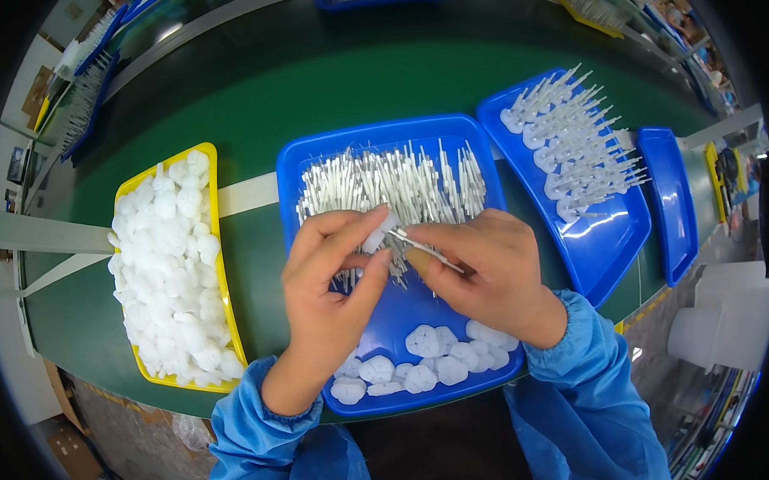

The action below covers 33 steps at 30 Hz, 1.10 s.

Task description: The person inserts cotton tips onto plastic sticks one by one. They pick a cotton tip from a yellow tray, place it onto a stick from a blue tray, and then place the assembled swab into a separate blue tray. The process is repeated continuously.

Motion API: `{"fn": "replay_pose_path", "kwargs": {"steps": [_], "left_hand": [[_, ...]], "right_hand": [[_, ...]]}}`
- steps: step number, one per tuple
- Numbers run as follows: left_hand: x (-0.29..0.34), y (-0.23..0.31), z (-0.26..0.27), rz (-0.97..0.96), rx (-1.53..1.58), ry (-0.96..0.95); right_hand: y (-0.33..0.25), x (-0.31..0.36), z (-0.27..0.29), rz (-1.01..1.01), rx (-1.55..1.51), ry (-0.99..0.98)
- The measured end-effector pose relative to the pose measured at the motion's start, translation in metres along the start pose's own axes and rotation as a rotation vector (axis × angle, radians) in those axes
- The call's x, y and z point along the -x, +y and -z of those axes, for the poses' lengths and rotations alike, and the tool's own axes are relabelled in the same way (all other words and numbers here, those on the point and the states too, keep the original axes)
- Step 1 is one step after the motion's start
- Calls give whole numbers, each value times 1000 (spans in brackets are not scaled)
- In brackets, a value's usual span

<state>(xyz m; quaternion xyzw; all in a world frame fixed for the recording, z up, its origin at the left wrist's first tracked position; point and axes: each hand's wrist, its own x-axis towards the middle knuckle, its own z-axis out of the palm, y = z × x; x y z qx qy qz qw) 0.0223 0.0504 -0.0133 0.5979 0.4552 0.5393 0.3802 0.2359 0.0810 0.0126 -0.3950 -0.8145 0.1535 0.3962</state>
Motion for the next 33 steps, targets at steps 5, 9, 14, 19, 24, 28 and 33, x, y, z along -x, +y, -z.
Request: {"fn": "replay_pose_path", "kwargs": {"steps": [5,9,14,19,24,28,33], "left_hand": [[1,-3,-4,27,73,43],[4,-5,-3,18,-29,10],[3,1,-1,-68,-209,-5],[1,3,-3,-232,-397,16],[6,6,-2,-147,-395,2],[9,5,-4,-71,-329,9],[11,4,-4,15,-198,-17]], "right_hand": [[5,3,-1,-202,-156,-98],[0,4,-6,-369,-328,-117],[0,0,-1,-305,-208,-117],[-7,2,-1,122,336,21],[4,0,-5,148,208,43],[8,-1,-7,127,113,32],[7,1,-6,94,117,10]]}}
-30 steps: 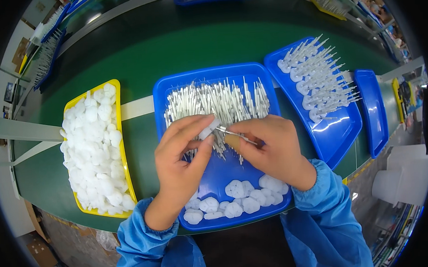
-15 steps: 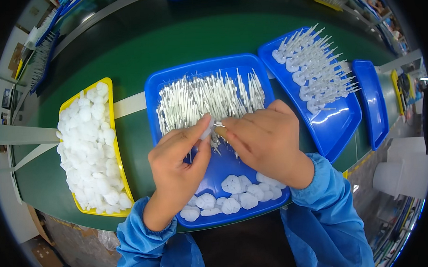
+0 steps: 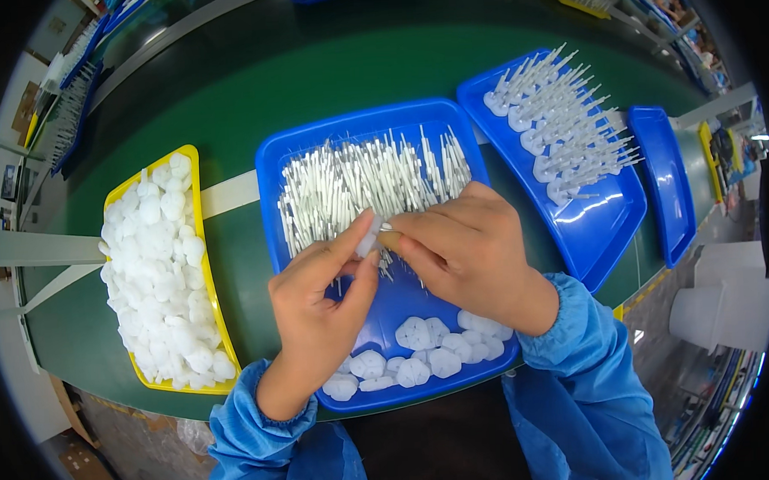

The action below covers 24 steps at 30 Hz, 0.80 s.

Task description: The person inserts cotton tips onto plastic sticks one by one. They pick a cotton tip from a yellow tray, place it onto a stick from a blue tray, and then place the assembled swab into a separate blue tray. The process is repeated continuously.

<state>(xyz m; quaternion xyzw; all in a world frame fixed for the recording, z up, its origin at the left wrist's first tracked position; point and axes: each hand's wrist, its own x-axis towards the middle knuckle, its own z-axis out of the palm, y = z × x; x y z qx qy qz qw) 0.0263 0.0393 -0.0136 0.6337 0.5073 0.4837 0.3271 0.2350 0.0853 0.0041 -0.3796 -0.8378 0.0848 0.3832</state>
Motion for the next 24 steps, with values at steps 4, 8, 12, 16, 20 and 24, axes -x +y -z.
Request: {"fn": "replay_pose_path", "kwargs": {"steps": [4,8,12,16,20,24], "left_hand": [[-4,2,-4,146,346,-38],[-7,0,2,77,248,-58],[-8,-3,1,-40,157,-23],[-9,-2,1,-91,97,-25],[-10,-1,1,-144,24,-15],[-10,-1,0,-203,-22,-13]], "right_hand": [[2,4,6,6,46,-3],[10,5,13,67,33,8],[4,7,17,134,61,-35],[3,9,14,193,112,-34],[2,8,14,188,78,-26],[3,8,13,146,-6,-44]]}}
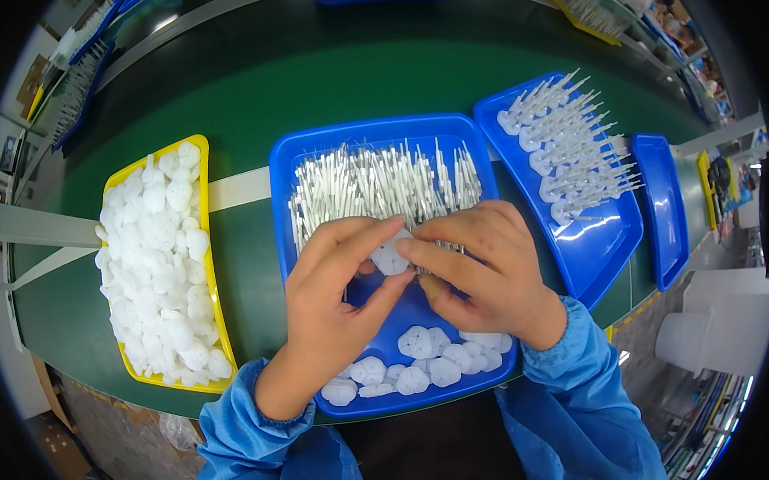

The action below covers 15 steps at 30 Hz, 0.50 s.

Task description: The person inserts cotton tips onto plastic sticks one by one. They pick a cotton tip from a yellow tray, place it onto a stick from a blue tray, and then place the assembled swab into a separate blue tray. The process is repeated continuously.

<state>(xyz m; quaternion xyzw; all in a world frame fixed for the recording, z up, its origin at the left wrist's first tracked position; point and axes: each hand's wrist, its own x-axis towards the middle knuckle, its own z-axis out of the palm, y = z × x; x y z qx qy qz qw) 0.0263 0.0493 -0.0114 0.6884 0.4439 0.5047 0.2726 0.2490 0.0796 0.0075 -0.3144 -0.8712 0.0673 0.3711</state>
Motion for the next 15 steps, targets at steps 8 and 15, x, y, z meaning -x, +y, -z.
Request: {"fn": "replay_pose_path", "kwargs": {"steps": [8,15], "left_hand": [[1,1,0,7,-7,-5],[1,2,-1,-5,-11,-30]], "right_hand": [[4,8,6,-57,-151,-18],[1,4,9,-5,-46,-43]]}}
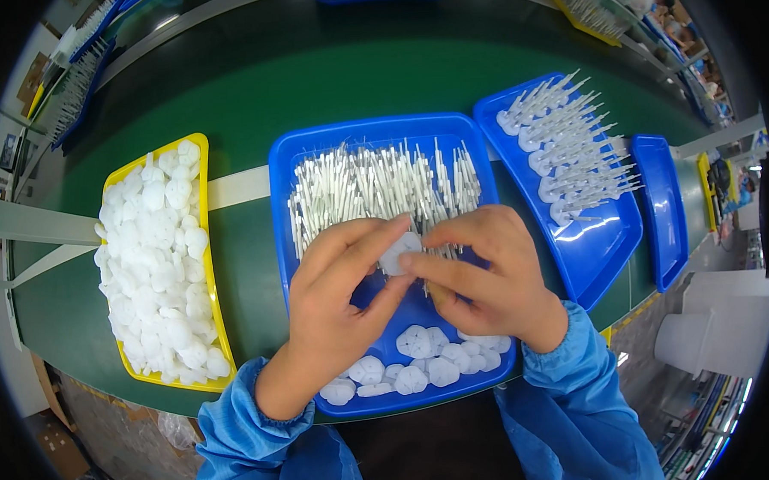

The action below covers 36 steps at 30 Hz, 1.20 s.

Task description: The person inserts cotton tips onto plastic sticks one by one. They pick a cotton tip from a yellow tray, place it onto a stick from a blue tray, and then place the assembled swab into a separate blue tray. The process is repeated continuously.

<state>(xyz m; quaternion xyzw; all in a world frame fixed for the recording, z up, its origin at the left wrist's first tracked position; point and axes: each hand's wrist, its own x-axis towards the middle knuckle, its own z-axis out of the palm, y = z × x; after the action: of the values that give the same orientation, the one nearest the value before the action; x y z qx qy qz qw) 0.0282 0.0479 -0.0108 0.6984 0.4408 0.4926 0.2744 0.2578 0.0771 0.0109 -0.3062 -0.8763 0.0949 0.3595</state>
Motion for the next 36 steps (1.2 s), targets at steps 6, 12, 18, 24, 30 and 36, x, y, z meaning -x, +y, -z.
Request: {"fn": "replay_pose_path", "kwargs": {"steps": [6,12,18,24,30,36], "left_hand": [[-2,9,1,57,119,-48],[-1,3,8,72,179,-97],[1,5,8,199,191,-192],[6,-3,4,212,247,-133],[4,-1,11,333,298,-176],[4,-1,9,383,362,-167]], "right_hand": [[5,4,-2,-164,86,50],[28,9,1,-249,212,99],[27,0,0,-225,330,89],[48,-29,-24,-312,473,37],[59,-29,-32,-471,246,26],[58,-31,-36,-410,335,-13]]}}
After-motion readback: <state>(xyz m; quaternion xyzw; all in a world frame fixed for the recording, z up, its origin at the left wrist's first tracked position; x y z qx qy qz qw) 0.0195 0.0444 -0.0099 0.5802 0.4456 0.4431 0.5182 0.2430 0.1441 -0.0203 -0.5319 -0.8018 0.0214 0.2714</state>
